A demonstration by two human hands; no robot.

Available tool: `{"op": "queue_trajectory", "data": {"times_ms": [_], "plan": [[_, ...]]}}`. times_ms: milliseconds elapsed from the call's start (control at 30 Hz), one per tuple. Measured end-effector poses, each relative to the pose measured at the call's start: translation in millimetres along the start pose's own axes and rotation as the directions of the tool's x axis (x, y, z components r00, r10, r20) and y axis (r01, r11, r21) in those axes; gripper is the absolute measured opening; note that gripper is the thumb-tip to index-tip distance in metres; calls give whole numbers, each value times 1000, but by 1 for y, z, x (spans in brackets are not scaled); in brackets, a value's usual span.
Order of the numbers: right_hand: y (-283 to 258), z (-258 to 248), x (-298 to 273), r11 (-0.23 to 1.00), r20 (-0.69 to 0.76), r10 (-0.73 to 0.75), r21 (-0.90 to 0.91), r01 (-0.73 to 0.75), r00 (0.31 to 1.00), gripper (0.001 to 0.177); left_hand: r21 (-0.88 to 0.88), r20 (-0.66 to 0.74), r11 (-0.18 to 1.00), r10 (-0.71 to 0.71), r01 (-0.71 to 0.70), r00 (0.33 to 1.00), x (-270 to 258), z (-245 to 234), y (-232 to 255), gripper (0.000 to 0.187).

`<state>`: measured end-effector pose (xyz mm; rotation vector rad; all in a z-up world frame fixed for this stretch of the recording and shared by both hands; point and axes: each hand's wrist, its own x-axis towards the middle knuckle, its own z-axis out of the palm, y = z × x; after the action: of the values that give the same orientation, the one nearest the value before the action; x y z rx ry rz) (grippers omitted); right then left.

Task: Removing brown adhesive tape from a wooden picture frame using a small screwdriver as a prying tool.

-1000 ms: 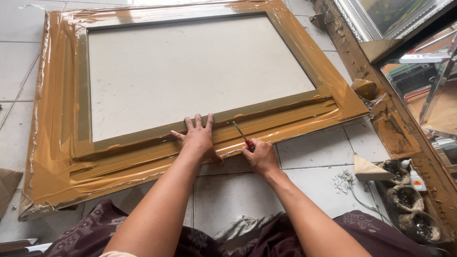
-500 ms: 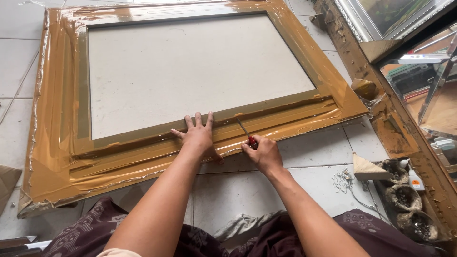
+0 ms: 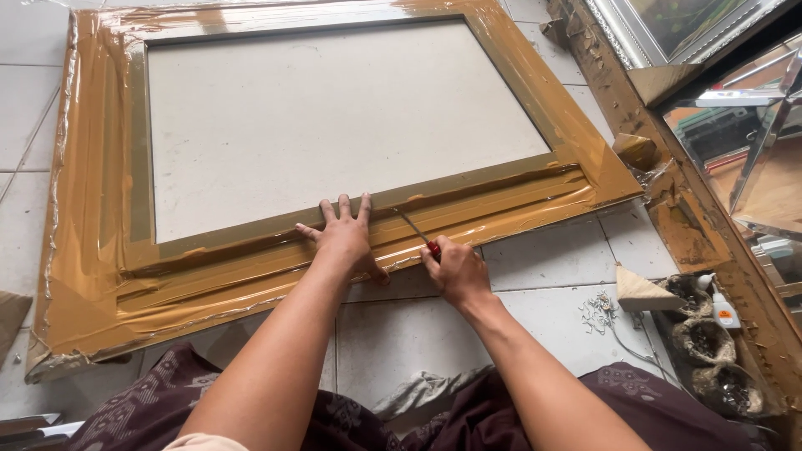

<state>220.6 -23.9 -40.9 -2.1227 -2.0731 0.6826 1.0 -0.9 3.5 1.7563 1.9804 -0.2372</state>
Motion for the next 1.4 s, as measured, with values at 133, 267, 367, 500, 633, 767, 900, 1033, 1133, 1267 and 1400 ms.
{"op": "queue_trajectory", "data": {"times_ms": [133, 267, 367, 500, 633, 767, 900, 1033, 1133, 1267, 1400], "plan": [[0, 2, 1, 999, -46, 35, 12, -34, 998, 39, -10, 1, 1000, 8, -8, 1000, -5, -5, 0, 171], [0, -12, -5, 998, 0, 15, 64, -15, 1000, 40, -10, -5, 1000, 8, -8, 1000, -3, 0, 0, 171], [-3, -11, -7, 988, -24, 40, 151, -36, 999, 35, -4, -6, 1000, 6, -6, 1000, 1, 1, -2, 171], [-15, -16, -22, 977, -25, -41, 209, 45, 999, 27, -8, 0, 1000, 2, -2, 1000, -2, -1, 0, 171], [-26, -17, -32, 987, 62, -153, 55, 149, 986, 23, 1, 2, 1000, 0, 0, 1000, 3, 2, -1, 170], [-12, -12, -18, 939, -82, -80, 328, 103, 993, 33, -13, 1, 1000, 12, -12, 1000, -3, -3, -2, 169], [1, -10, -12, 944, -111, 19, 329, 19, 994, 29, -18, -3, 1000, 12, -12, 1000, -4, -3, -1, 169], [14, -1, -2, 957, -134, 10, 288, 30, 991, 27, -3, -2, 1000, 9, -9, 1000, 0, 0, -2, 171], [31, 7, 13, 962, -194, 92, 271, -37, 977, 28, -17, -4, 1000, 11, -11, 1000, -4, -3, -1, 170], [48, 5, 24, 931, -205, 121, 363, -40, 971, 26, -16, -9, 1000, 16, -16, 1000, -1, -2, -1, 170], [8, -9, -3, 938, -151, 31, 346, 23, 988, 33, -20, -5, 1000, 10, -10, 1000, 0, -1, -2, 170]]}}
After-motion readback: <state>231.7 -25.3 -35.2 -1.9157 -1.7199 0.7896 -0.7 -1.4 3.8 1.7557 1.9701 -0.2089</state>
